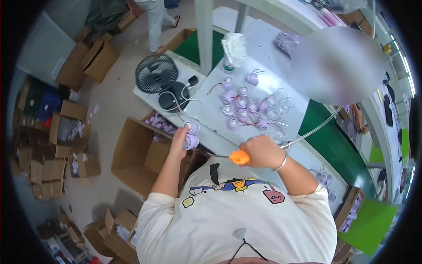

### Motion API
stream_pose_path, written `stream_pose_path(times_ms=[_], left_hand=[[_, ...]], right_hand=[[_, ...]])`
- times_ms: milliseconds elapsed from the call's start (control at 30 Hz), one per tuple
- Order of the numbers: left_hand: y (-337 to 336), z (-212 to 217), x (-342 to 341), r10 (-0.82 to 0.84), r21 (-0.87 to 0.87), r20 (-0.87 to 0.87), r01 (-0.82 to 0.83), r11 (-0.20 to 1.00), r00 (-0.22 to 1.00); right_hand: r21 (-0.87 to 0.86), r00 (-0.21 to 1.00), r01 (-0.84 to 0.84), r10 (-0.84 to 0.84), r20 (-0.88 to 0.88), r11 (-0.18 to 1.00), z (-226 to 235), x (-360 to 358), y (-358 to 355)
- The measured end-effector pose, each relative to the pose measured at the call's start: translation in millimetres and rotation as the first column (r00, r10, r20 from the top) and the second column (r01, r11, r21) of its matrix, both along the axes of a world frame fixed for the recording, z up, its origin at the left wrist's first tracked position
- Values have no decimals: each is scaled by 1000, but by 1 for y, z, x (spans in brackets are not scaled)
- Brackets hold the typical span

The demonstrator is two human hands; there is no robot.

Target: Assembling small plastic electronic housings with internal components and placing them into a collection box.

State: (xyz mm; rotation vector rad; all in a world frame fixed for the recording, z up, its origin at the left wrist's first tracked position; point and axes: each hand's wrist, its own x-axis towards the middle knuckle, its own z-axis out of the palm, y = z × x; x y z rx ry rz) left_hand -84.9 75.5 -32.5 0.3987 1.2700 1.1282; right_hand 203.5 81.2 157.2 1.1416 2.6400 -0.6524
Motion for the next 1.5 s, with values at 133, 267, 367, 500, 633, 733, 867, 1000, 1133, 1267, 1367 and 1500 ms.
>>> stream_pose_path(times_ms=[133,267,367,500,633,733,867,1000,1133,1267,1367,1500], left_hand=[[56,-62,56,-64,110,-478,132,985,876],[101,-47,114,-110,13,-733,175,984,672],[115,-69,140,-52,93,-792,205,974,608],[104,-55,142,-5,234,-795,314,920,607],[45,-10,55,107,453,-546,185,872,831],[-19,-35,-37,514,565,-241,-311,764,823],[-102,-174,-167,563,194,-697,-639,744,444],[-172,-346,-154,-99,-366,-702,-238,900,705],[-177,-410,-66,-460,-524,-702,44,851,543],[-155,-385,-42,-512,-477,-631,229,848,583],[-161,-414,-35,-451,-438,-681,173,882,578],[-157,-430,-38,-471,-324,-796,391,862,380]], right_hand=[[55,984,40,-49,174,998,-33,37,-26],[-29,961,72,-62,269,997,-48,58,-36],[-39,941,41,-26,336,998,-50,58,-34],[32,909,6,-19,416,999,-60,38,-19],[-25,863,-93,93,496,995,-95,8,9],[-51,773,-175,170,612,983,-112,-3,20],[-137,720,-210,248,648,968,-111,-10,35],[-180,739,-172,248,627,968,-107,-26,34],[-215,631,-50,198,750,975,-107,-44,26],[-220,588,38,156,794,975,-104,-59,23],[-238,534,60,170,828,969,-103,-67,24],[-243,546,73,165,822,967,-102,-74,25]])
